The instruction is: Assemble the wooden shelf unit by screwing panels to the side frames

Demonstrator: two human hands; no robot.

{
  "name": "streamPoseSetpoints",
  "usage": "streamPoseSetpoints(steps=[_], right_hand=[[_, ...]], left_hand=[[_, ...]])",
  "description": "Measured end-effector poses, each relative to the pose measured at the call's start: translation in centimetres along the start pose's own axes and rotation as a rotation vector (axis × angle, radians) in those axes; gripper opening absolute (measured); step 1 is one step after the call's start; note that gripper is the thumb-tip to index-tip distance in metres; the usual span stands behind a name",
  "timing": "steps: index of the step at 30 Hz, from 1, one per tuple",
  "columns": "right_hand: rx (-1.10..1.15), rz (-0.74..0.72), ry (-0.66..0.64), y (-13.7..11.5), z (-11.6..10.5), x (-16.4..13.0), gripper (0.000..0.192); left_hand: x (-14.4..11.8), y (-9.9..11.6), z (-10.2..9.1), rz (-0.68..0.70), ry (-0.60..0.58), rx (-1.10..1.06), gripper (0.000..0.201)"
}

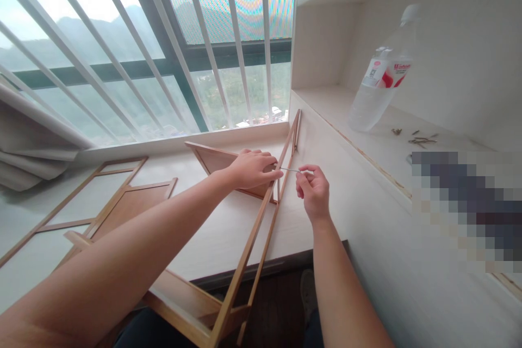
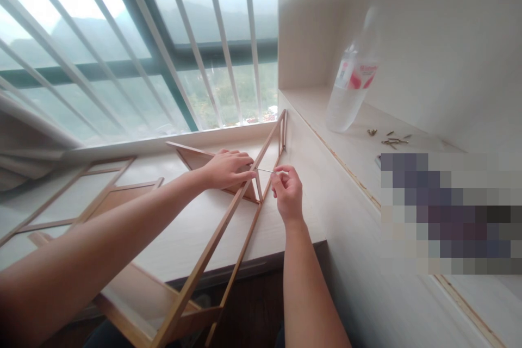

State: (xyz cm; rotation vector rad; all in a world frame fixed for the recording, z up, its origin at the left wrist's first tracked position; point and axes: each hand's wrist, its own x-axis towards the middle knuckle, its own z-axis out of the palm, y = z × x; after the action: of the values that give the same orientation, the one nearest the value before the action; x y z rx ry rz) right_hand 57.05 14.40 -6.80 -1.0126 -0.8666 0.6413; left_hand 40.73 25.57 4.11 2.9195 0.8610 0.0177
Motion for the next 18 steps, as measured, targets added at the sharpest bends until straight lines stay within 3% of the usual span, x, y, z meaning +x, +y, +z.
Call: streamPoseSetpoints(steps=[18], right_hand=[[-0.045,0.031,0.074,-0.42,0.06,-0.01,0.034]], left_hand=[[-0.03,0.13,-0.13,0.006,0.004,0.003,0.057]])
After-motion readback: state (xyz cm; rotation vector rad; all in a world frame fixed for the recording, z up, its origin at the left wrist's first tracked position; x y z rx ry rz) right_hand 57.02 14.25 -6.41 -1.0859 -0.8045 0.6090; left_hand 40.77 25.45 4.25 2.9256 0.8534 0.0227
